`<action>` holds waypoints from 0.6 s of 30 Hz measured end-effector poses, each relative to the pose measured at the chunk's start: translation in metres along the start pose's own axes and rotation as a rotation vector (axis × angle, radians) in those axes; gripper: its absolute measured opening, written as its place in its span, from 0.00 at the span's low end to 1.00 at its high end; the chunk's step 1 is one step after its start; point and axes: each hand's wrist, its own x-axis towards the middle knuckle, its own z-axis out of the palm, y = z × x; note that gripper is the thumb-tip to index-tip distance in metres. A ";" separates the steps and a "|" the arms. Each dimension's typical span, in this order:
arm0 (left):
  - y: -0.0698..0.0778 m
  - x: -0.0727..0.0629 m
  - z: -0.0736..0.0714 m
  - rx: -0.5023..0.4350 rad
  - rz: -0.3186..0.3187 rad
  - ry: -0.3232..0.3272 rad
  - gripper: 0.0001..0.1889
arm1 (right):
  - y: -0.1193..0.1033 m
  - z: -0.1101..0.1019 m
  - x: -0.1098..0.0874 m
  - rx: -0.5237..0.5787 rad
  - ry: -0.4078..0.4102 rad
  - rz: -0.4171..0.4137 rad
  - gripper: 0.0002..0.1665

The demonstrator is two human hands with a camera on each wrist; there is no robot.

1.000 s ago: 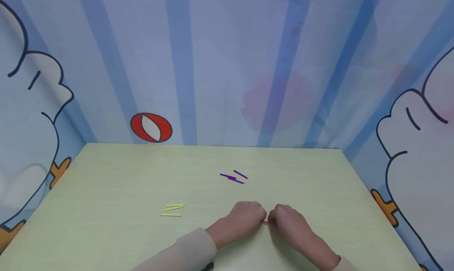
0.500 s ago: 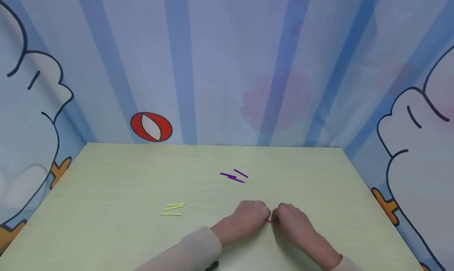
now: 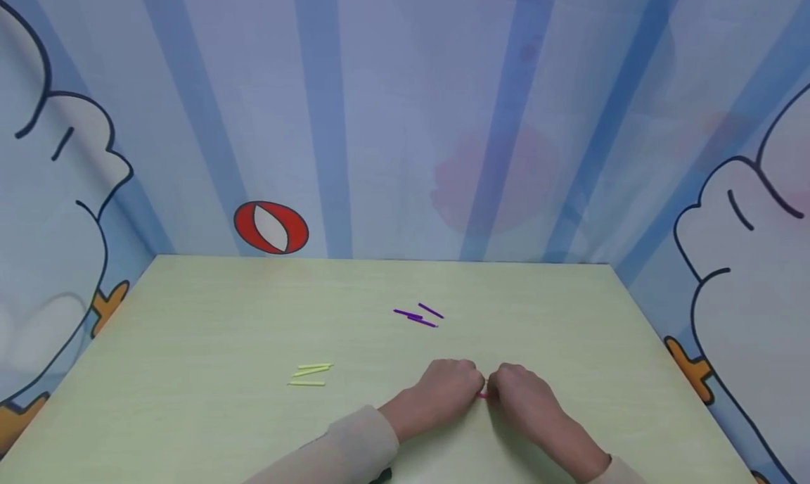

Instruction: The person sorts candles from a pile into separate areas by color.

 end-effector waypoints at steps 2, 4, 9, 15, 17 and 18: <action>0.000 0.000 0.000 0.014 0.001 0.000 0.06 | 0.000 0.000 0.000 -0.013 0.002 0.000 0.09; 0.000 -0.001 0.000 0.021 0.002 0.002 0.06 | -0.001 -0.001 -0.001 -0.024 0.006 0.000 0.10; 0.000 0.000 0.001 0.022 0.008 0.013 0.06 | -0.001 -0.002 -0.001 -0.029 0.002 0.008 0.10; -0.001 -0.002 -0.001 0.024 -0.003 0.007 0.06 | -0.003 -0.004 -0.002 -0.010 0.034 0.007 0.11; -0.002 -0.002 -0.003 0.021 -0.013 0.001 0.06 | -0.004 -0.006 -0.002 0.000 0.061 -0.005 0.13; -0.002 -0.002 -0.005 0.016 -0.020 -0.002 0.06 | -0.005 -0.006 -0.003 0.008 0.078 -0.015 0.14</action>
